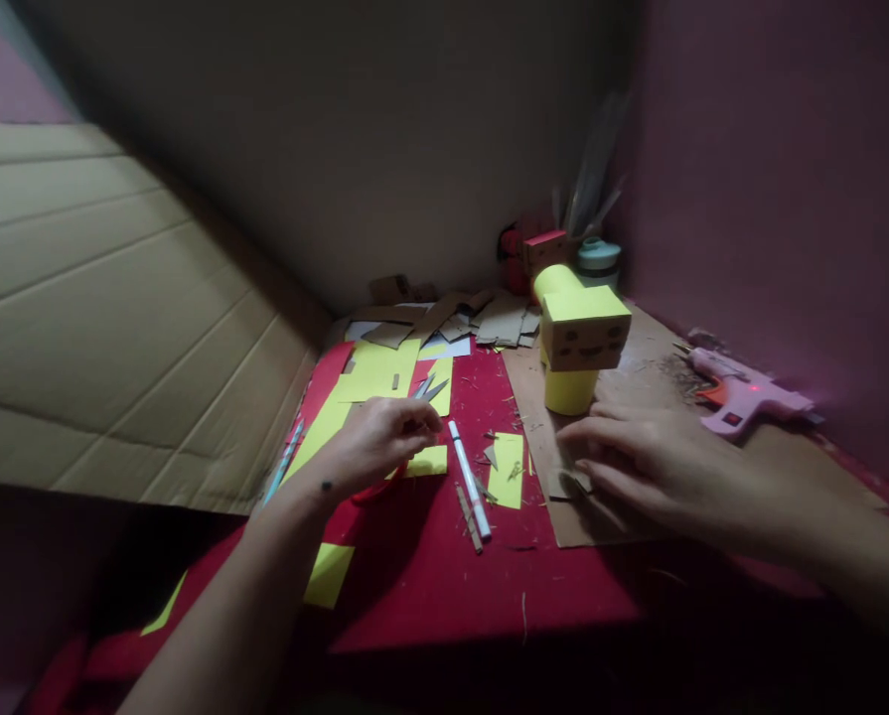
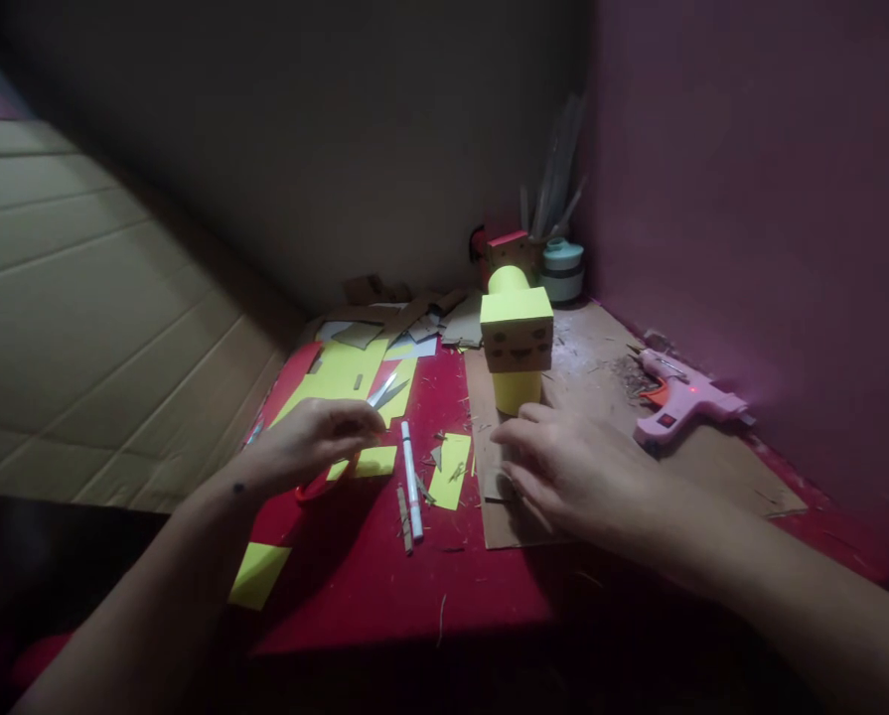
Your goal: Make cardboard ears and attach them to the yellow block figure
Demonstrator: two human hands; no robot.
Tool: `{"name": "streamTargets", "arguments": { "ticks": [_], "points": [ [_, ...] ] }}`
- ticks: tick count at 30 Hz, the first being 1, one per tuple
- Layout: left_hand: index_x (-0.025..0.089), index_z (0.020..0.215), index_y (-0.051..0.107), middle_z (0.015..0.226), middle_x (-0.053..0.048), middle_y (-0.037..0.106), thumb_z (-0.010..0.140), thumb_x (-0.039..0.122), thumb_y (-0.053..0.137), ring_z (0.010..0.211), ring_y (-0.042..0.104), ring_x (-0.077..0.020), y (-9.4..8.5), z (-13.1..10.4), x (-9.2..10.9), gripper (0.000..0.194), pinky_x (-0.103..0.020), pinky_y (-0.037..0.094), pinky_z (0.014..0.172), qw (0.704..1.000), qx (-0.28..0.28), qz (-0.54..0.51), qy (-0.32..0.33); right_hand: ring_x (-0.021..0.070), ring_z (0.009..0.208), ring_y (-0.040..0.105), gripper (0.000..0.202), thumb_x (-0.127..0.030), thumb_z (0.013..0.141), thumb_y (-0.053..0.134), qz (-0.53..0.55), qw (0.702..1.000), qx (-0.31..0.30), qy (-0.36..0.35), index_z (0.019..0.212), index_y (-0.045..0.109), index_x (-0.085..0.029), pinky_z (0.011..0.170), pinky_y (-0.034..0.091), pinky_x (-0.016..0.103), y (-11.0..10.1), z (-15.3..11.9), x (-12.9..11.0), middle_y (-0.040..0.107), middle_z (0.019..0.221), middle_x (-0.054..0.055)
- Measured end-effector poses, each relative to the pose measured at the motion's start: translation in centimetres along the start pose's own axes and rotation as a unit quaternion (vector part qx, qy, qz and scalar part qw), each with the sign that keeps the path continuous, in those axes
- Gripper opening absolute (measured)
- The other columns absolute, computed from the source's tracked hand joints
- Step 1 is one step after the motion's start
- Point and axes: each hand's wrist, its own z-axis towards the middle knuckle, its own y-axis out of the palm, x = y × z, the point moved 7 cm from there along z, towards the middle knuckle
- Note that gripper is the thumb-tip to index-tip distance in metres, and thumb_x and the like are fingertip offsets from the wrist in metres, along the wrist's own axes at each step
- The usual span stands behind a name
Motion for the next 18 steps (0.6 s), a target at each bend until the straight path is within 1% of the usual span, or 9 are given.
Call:
{"name": "streamTargets", "arguments": {
  "ticks": [3, 5, 8, 11, 13, 16, 18],
  "points": [
    [0.019, 0.097, 0.062, 0.087, -0.003, 0.061, 0.089, 0.017, 0.043, 0.074, 0.055, -0.0116, 1.3, 0.2, 0.5, 0.021, -0.024, 0.043, 0.065, 0.998, 0.024, 0.033, 0.045, 0.0207, 0.073, 0.059, 0.024, -0.02, 0.082, 0.051, 0.049, 0.998, -0.03, -0.016, 0.098, 0.069, -0.02, 0.062, 0.045, 0.033, 0.8, 0.6, -1.1, 0.067, 0.085, 0.008],
    [0.018, 0.09, 0.062, 0.09, -0.004, 0.057, 0.087, 0.012, 0.044, 0.075, 0.052, -0.0127, 2.3, 0.4, 1.4, 0.02, -0.026, 0.041, 0.064, 0.994, 0.025, 0.07, 0.082, 0.0186, 0.068, 0.058, 0.022, -0.019, 0.082, 0.051, 0.082, 0.996, -0.024, -0.033, 0.094, 0.069, -0.021, 0.059, 0.043, 0.031, 0.9, 1.0, -1.8, 0.067, 0.078, 0.006],
    [0.016, 0.084, 0.061, 0.088, -0.005, 0.053, 0.089, 0.009, 0.042, 0.076, 0.048, -0.0149, 3.4, 0.4, 2.6, 0.02, -0.028, 0.038, 0.064, 0.984, 0.011, 0.118, 0.131, 0.0167, 0.065, 0.058, 0.02, -0.021, 0.083, 0.053, 0.109, 0.994, -0.002, -0.032, 0.094, 0.07, -0.022, 0.057, 0.042, 0.03, 0.6, 1.2, -2.3, 0.067, 0.075, 0.005],
    [0.016, 0.084, 0.058, 0.087, -0.004, 0.053, 0.09, 0.009, 0.043, 0.077, 0.047, -0.0154, 3.2, -0.1, 2.9, 0.018, -0.029, 0.037, 0.066, 0.976, 0.008, 0.141, 0.163, 0.0161, 0.068, 0.06, 0.022, -0.028, 0.087, 0.051, 0.125, 0.992, 0.022, -0.007, 0.098, 0.07, -0.022, 0.059, 0.044, 0.029, 0.0, 1.0, -2.2, 0.069, 0.08, 0.004],
    [0.016, 0.082, 0.056, 0.083, -0.003, 0.053, 0.089, 0.008, 0.044, 0.073, 0.045, -0.0146, 2.7, -0.4, 2.4, 0.016, -0.028, 0.036, 0.064, 0.974, 0.018, 0.144, 0.174, 0.0167, 0.072, 0.062, 0.023, -0.034, 0.088, 0.051, 0.14, 0.989, 0.038, 0.035, 0.096, 0.07, -0.023, 0.063, 0.046, 0.03, -0.3, 0.7, -1.5, 0.069, 0.083, 0.004],
    [0.016, 0.079, 0.054, 0.075, -0.002, 0.051, 0.088, 0.005, 0.041, 0.068, 0.043, -0.0139, 1.9, -0.7, 1.7, 0.019, -0.027, 0.035, 0.061, 0.972, 0.059, 0.136, 0.18, 0.018, 0.078, 0.063, 0.021, -0.037, 0.086, 0.055, 0.179, 0.977, 0.051, 0.105, 0.094, 0.071, -0.025, 0.067, 0.047, 0.031, 0.0, 0.2, -0.3, 0.07, 0.087, 0.003],
    [0.016, 0.082, 0.054, 0.075, -0.002, 0.052, 0.09, 0.008, 0.04, 0.069, 0.044, -0.0144, 1.6, -0.7, 1.8, 0.018, -0.027, 0.035, 0.061, 0.971, 0.098, 0.116, 0.183, 0.0159, 0.073, 0.061, 0.021, -0.037, 0.085, 0.057, 0.243, 0.96, 0.041, 0.132, 0.098, 0.069, -0.026, 0.063, 0.046, 0.03, 0.6, 0.1, 0.0, 0.068, 0.084, 0.002]
  ]
}}
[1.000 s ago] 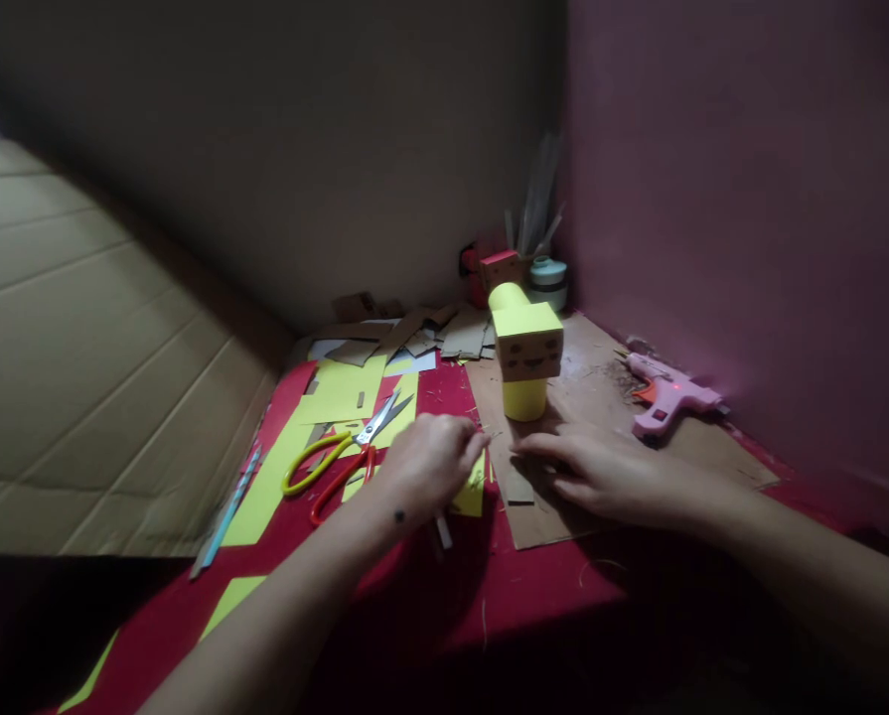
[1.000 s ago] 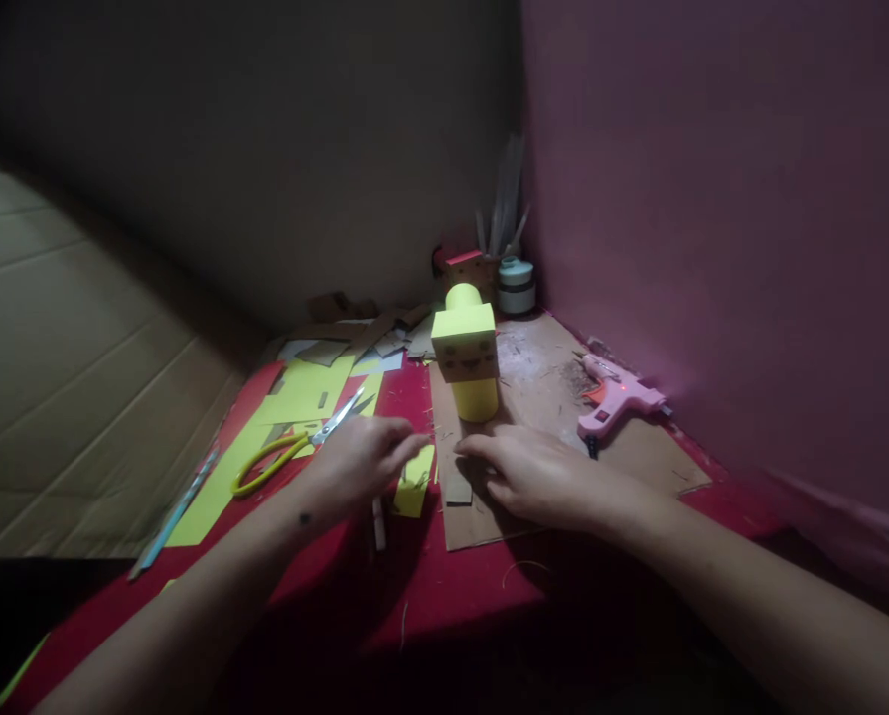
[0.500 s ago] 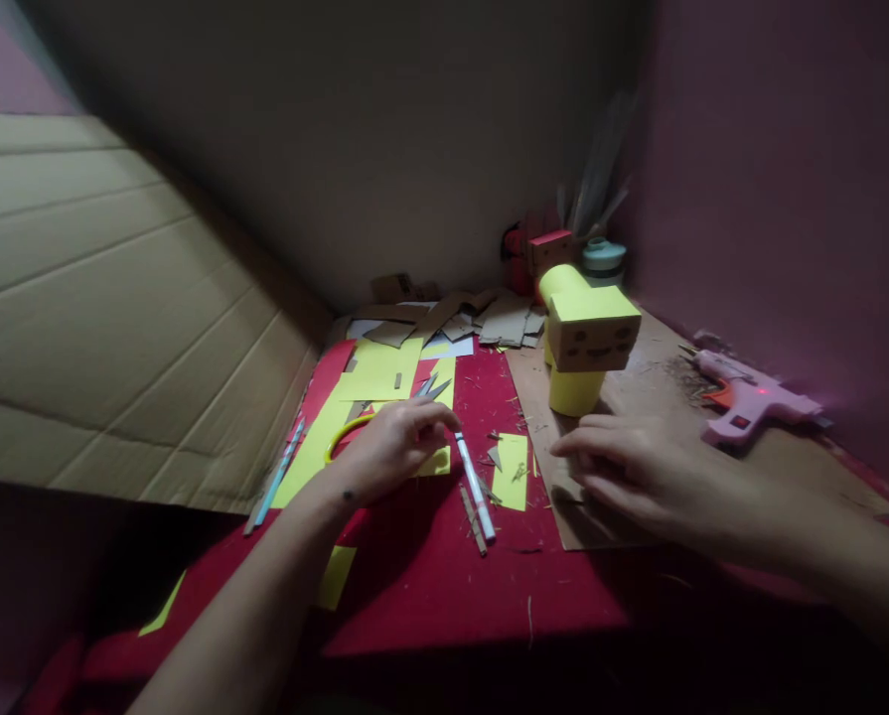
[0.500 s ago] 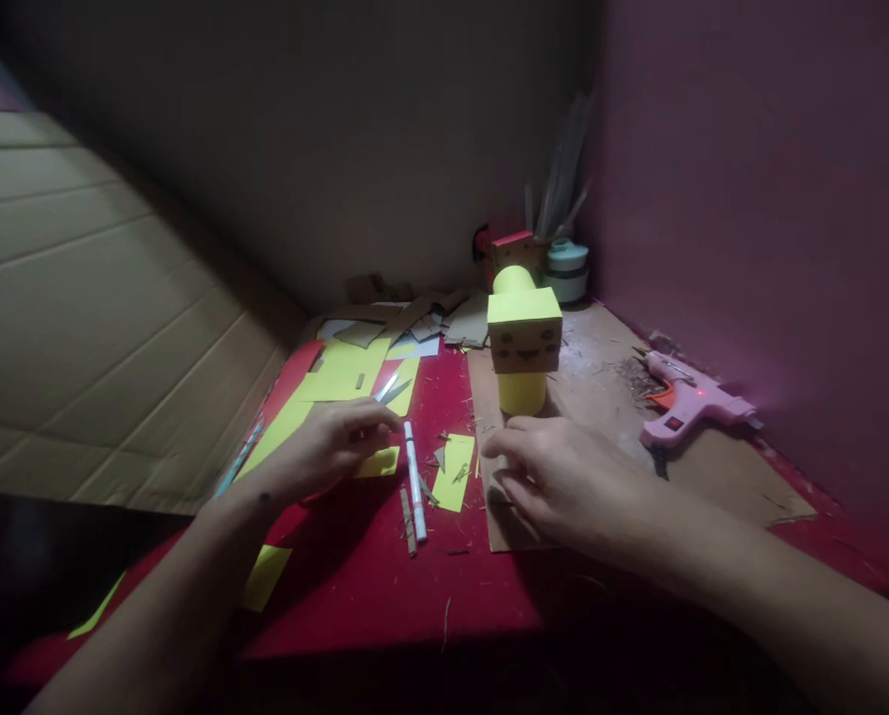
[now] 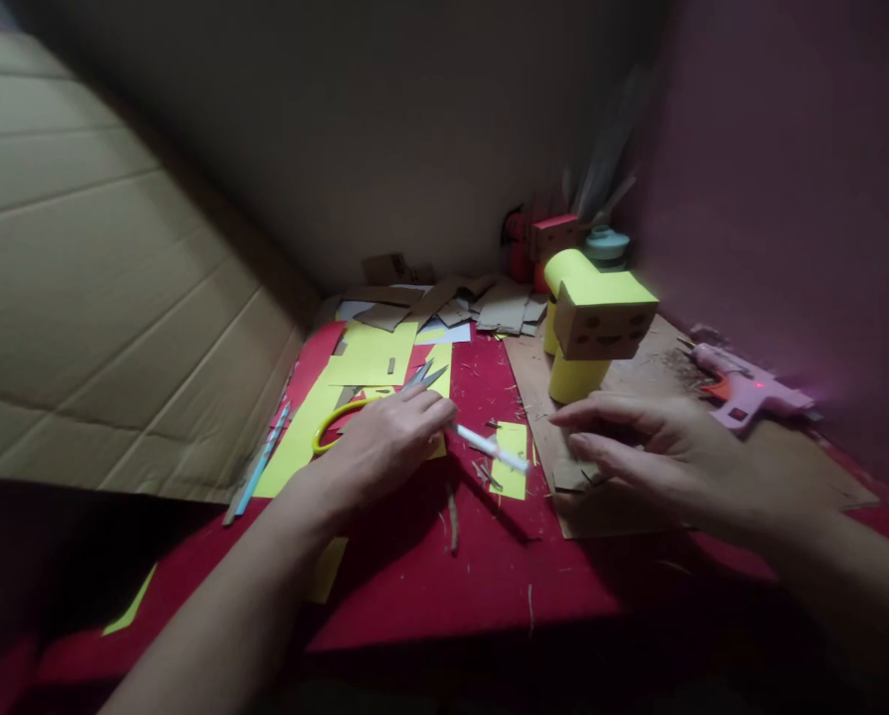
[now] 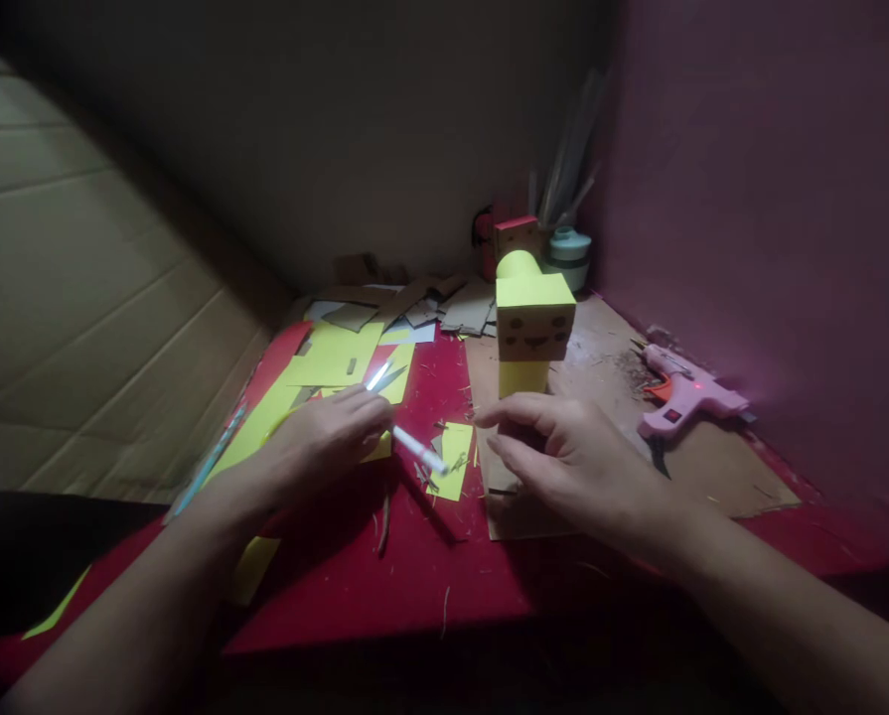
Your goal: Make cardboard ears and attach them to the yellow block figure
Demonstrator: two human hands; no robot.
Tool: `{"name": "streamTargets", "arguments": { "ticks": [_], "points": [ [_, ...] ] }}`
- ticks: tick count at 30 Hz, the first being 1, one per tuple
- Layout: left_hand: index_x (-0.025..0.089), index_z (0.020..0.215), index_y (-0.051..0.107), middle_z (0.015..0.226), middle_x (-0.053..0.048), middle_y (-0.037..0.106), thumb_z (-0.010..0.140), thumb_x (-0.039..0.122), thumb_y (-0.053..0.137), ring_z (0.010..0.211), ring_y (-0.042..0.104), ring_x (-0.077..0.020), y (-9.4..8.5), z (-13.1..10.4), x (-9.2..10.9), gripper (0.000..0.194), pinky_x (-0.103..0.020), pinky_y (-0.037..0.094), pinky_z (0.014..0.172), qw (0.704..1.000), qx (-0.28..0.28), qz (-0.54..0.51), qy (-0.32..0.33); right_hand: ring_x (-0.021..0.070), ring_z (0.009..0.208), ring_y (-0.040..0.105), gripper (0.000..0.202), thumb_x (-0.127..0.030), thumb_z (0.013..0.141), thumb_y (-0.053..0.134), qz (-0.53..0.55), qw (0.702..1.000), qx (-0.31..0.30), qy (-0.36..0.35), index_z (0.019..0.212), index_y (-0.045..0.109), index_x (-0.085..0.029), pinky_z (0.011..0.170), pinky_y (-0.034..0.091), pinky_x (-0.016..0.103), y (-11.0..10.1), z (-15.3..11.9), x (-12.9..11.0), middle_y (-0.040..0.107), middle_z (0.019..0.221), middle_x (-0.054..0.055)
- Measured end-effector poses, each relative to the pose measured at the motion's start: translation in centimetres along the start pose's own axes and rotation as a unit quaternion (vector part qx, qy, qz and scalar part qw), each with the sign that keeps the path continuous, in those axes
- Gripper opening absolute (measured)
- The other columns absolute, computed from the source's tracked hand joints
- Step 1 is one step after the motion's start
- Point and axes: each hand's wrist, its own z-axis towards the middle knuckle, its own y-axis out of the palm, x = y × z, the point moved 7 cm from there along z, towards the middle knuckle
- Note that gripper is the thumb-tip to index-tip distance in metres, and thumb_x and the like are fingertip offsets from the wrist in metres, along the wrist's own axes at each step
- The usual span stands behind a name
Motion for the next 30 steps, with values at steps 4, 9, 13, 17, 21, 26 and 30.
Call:
{"name": "streamTargets", "arguments": {
  "ticks": [4, 9, 13, 17, 21, 26, 30],
  "points": [
    [0.016, 0.09, 0.055, 0.08, -0.004, 0.057, 0.094, 0.018, 0.041, 0.074, 0.048, -0.0141, -0.7, 0.7, 2.4, 0.015, -0.027, 0.039, 0.066, 0.995, 0.078, -0.061, -0.01, 0.0102, 0.064, 0.054, 0.033, -0.029, 0.082, 0.063, 0.205, 0.972, -0.093, 0.061, 0.115, 0.061, -0.029, 0.056, 0.044, 0.024, 2.0, -0.4, 0.0, 0.063, 0.079, -0.002],
    [0.016, 0.092, 0.059, 0.079, -0.003, 0.062, 0.093, 0.021, 0.046, 0.074, 0.053, -0.0127, -1.4, 1.9, 5.9, 0.014, -0.025, 0.043, 0.067, 0.984, 0.097, -0.147, -0.02, 0.0083, 0.058, 0.052, 0.022, -0.03, 0.082, 0.066, 0.394, 0.903, -0.15, 0.084, 0.104, 0.064, -0.026, 0.053, 0.041, 0.022, 3.9, -1.2, -0.8, 0.061, 0.068, -0.003],
    [0.017, 0.093, 0.061, 0.08, -0.003, 0.061, 0.091, 0.023, 0.052, 0.075, 0.054, -0.0138, -1.1, 2.2, 6.1, 0.011, -0.025, 0.044, 0.066, 0.981, 0.07, -0.18, -0.037, 0.0056, 0.044, 0.044, 0.026, -0.036, 0.086, 0.059, 0.414, 0.907, -0.076, 0.034, 0.068, 0.062, -0.018, 0.043, 0.029, 0.019, 3.2, -1.2, 0.0, 0.052, 0.05, -0.004],
    [0.015, 0.081, 0.06, 0.073, -0.002, 0.056, 0.092, 0.022, 0.047, 0.067, 0.049, -0.0131, -0.1, 2.2, 5.9, 0.019, -0.024, 0.04, 0.058, 0.981, 0.041, -0.187, -0.029, 0.0062, 0.043, 0.04, 0.033, -0.037, 0.091, 0.051, 0.395, 0.917, -0.042, 0.018, 0.067, 0.064, -0.018, 0.042, 0.027, 0.021, 2.4, -1.5, 0.6, 0.048, 0.046, -0.005],
    [0.014, 0.08, 0.057, 0.072, -0.002, 0.053, 0.094, 0.023, 0.044, 0.066, 0.046, -0.0128, 0.8, 2.3, 6.6, 0.021, -0.025, 0.037, 0.059, 0.979, 0.025, -0.203, -0.014, 0.0069, 0.043, 0.043, 0.022, -0.033, 0.09, 0.053, 0.407, 0.911, -0.057, 0.04, 0.082, 0.068, -0.019, 0.041, 0.027, 0.02, 3.1, -2.0, 1.3, 0.052, 0.049, -0.005],
    [0.016, 0.076, 0.052, 0.07, -0.001, 0.051, 0.094, 0.023, 0.04, 0.063, 0.044, -0.012, 1.3, 2.2, 7.9, 0.023, -0.024, 0.037, 0.058, 0.971, -0.024, -0.237, 0.004, 0.0076, 0.045, 0.046, 0.032, -0.036, 0.091, 0.05, 0.43, 0.897, -0.1, 0.038, 0.07, 0.063, -0.015, 0.044, 0.03, 0.021, 4.8, -2.0, 0.7, 0.055, 0.051, -0.002],
    [0.018, 0.079, 0.054, 0.07, 0.001, 0.051, 0.095, 0.027, 0.037, 0.063, 0.047, -0.0117, 0.2, 2.2, 8.6, 0.025, -0.023, 0.039, 0.062, 0.956, -0.066, -0.285, 0.003, 0.0079, 0.042, 0.044, 0.035, -0.037, 0.091, 0.048, 0.481, 0.871, -0.095, 0.014, 0.066, 0.061, -0.017, 0.04, 0.029, 0.021, 3.9, -1.5, 0.1, 0.051, 0.051, -0.003]
  ]
}}
